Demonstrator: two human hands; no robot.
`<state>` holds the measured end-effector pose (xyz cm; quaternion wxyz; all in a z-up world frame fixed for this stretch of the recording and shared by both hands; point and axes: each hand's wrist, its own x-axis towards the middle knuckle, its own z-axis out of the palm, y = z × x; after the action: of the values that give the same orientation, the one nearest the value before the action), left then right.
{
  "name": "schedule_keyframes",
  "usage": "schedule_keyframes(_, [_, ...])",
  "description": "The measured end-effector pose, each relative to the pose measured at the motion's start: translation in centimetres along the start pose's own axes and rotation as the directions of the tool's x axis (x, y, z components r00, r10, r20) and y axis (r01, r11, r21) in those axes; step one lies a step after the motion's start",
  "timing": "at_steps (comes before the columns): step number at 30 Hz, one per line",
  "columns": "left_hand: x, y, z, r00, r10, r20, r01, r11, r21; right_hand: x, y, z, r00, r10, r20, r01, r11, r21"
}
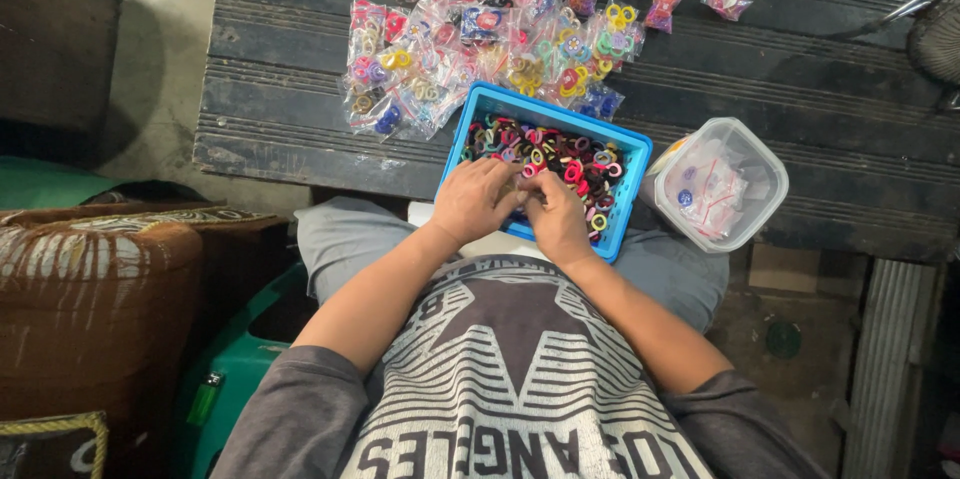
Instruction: The person sorts small colorful hair accessories from a blue bin into a clear container by hand.
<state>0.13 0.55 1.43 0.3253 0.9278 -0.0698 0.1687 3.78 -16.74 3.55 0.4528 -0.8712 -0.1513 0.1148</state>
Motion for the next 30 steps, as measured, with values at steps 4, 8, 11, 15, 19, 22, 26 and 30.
schedule_keyframes(4, [-0.5, -1.2, 1.4, 1.000, -0.010, -0.005, 0.009, 0.999, -0.033, 0.2, -0.1, 0.0, 0.993, 0.116, -0.008, -0.115, 0.993, 0.027])
schedule_keyframes(8, [-1.2, -2.2, 3.0, 0.998, -0.014, -0.069, 0.014, 1.000, -0.002, 0.2, 1.5, 0.0, 1.000, 0.001, -0.002, -0.001, 0.998, 0.057])
schedule_keyframes(11, [-0.4, -1.3, 1.8, 0.996, -0.018, -0.084, 0.017, 1.000, -0.018, 0.4, 2.1, 0.1, 0.997, -0.077, -0.022, 0.077, 0.997, 0.030])
schedule_keyframes(15, [-0.9, -1.7, 2.2, 0.999, 0.019, -0.041, -0.018, 0.999, 0.038, 0.4, 2.7, 0.6, 0.992, -0.115, -0.046, 0.116, 0.993, 0.028])
schedule_keyframes(19, [-1.2, -2.1, 2.8, 0.998, -0.038, -0.049, 0.039, 0.999, 0.015, 0.1, 0.8, -0.2, 0.996, -0.066, -0.068, 0.069, 0.997, 0.043])
schedule_keyframes(22, [0.3, -0.7, 0.8, 0.976, -0.203, -0.080, 0.194, 0.974, -0.115, 0.3, -0.2, -0.6, 0.986, -0.047, -0.160, 0.058, 0.996, 0.065])
schedule_keyframes(26, [3.9, -0.3, -2.8, 0.801, -0.599, 0.013, 0.537, 0.708, -0.458, 0.1, -0.4, -0.6, 0.984, -0.112, -0.141, 0.127, 0.986, 0.107])
schedule_keyframes(30, [9.0, -3.6, -3.6, 0.602, -0.792, -0.106, 0.596, 0.534, -0.600, 0.3, 0.2, -0.1, 0.974, -0.173, -0.147, 0.194, 0.971, 0.140])
